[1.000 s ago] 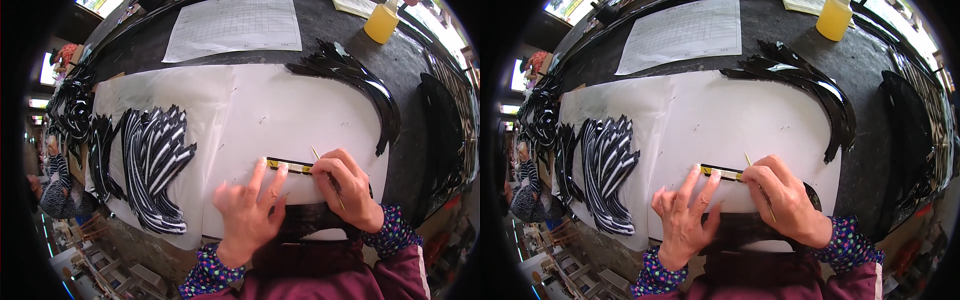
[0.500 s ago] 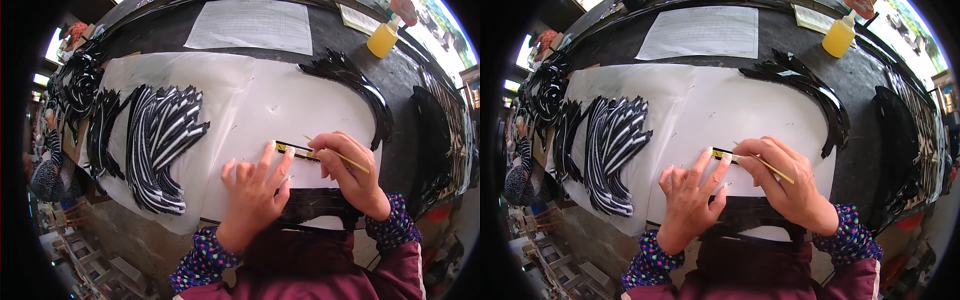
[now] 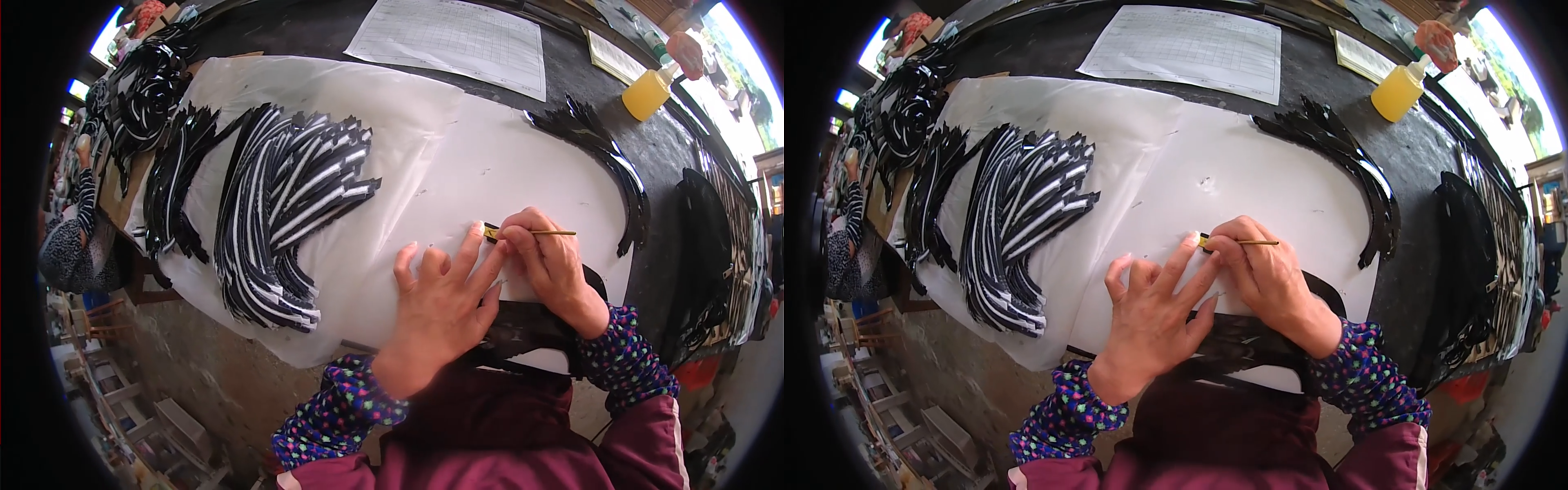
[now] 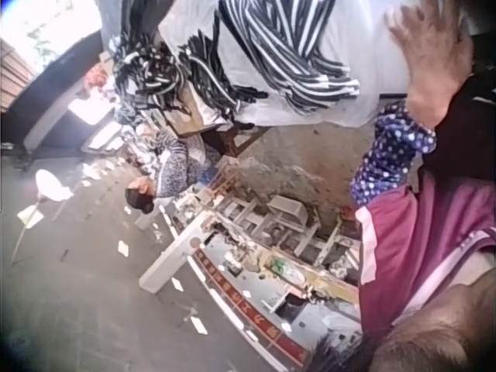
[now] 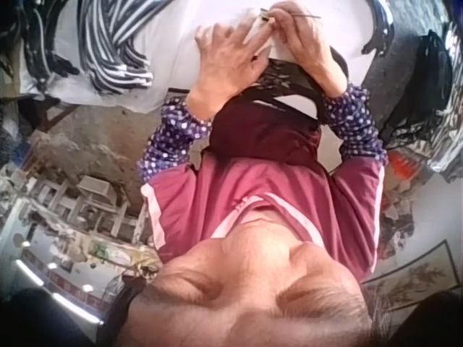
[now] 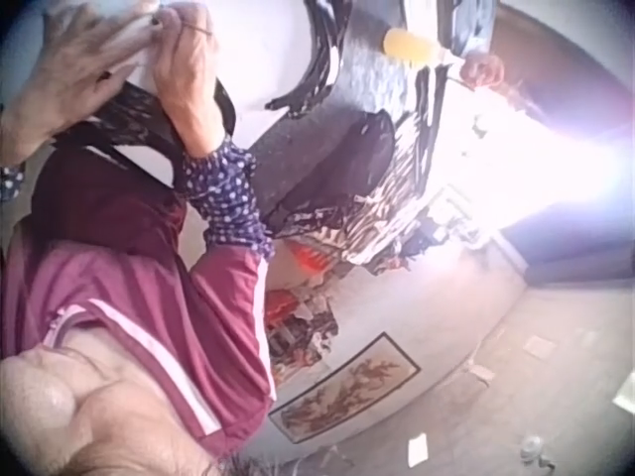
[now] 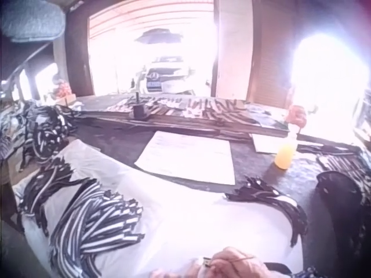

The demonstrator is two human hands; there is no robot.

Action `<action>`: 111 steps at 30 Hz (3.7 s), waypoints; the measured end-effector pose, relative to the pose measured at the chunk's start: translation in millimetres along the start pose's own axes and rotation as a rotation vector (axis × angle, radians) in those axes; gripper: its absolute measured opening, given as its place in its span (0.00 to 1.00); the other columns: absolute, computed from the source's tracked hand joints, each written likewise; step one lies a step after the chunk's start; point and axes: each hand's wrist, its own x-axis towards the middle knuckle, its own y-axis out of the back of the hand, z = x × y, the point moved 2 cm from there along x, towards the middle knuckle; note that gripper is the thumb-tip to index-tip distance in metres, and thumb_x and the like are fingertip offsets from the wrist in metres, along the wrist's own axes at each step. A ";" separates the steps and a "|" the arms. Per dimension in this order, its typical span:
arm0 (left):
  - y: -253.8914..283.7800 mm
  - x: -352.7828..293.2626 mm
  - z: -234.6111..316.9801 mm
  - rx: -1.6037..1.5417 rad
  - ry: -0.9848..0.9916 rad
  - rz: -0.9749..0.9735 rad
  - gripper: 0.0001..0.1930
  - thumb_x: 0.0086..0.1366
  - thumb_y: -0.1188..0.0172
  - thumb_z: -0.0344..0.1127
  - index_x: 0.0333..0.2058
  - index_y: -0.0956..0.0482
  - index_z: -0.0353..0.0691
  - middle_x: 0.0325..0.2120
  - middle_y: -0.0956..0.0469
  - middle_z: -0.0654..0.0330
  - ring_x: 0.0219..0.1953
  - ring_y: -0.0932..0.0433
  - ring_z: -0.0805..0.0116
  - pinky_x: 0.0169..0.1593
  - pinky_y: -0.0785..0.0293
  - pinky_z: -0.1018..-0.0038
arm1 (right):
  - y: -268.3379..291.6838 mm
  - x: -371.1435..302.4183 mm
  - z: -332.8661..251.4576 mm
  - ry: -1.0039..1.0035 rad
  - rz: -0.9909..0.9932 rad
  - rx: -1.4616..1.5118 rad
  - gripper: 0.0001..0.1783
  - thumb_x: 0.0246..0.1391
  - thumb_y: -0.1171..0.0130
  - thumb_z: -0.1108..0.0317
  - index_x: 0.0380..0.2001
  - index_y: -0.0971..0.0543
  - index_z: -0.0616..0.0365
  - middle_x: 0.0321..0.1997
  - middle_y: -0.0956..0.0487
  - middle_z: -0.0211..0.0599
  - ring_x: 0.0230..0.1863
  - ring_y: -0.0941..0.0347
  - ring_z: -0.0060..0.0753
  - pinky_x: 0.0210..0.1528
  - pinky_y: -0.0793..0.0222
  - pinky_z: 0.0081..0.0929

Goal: Applying adhesive glue to shoe upper components using a small brush at a workbench.

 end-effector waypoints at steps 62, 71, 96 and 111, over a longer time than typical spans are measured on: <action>17.0 15.9 30.6 0.015 -0.186 0.268 0.15 0.63 0.37 0.29 0.48 0.24 0.44 0.41 0.24 0.62 0.45 0.26 0.62 0.53 0.35 0.62 | 21.3 -35.9 3.3 0.129 -0.034 -0.209 0.19 0.54 0.49 0.84 0.49 0.34 0.65 0.47 0.32 0.52 0.38 0.24 0.59 0.40 0.23 0.43; 8.7 -5.2 18.8 -0.209 -0.453 0.044 0.20 0.56 0.39 0.26 0.49 0.18 0.39 0.46 0.21 0.63 0.46 0.25 0.64 0.52 0.29 0.64 | 44.8 -12.9 4.2 0.276 0.184 -0.460 0.18 0.55 0.50 0.86 0.49 0.32 0.64 0.47 0.29 0.50 0.41 0.24 0.55 0.41 0.23 0.42; 0.3 -8.9 26.3 -0.057 -0.382 0.115 0.18 0.58 0.39 0.28 0.48 0.23 0.44 0.50 0.29 0.63 0.49 0.31 0.64 0.53 0.35 0.65 | 50.7 0.1 13.7 0.436 0.119 -0.505 0.19 0.51 0.47 0.84 0.48 0.28 0.63 0.45 0.27 0.45 0.40 0.23 0.47 0.37 0.25 0.37; 7.6 -24.0 25.0 -0.196 -1.197 0.079 0.08 0.60 0.42 0.33 0.38 0.23 0.49 0.31 0.27 0.71 0.36 0.27 0.77 0.43 0.27 0.75 | 65.2 -109.3 -39.2 0.197 0.442 -0.166 0.12 0.57 0.43 0.88 0.44 0.24 0.67 0.42 0.23 0.46 0.28 0.24 0.26 0.31 0.26 0.21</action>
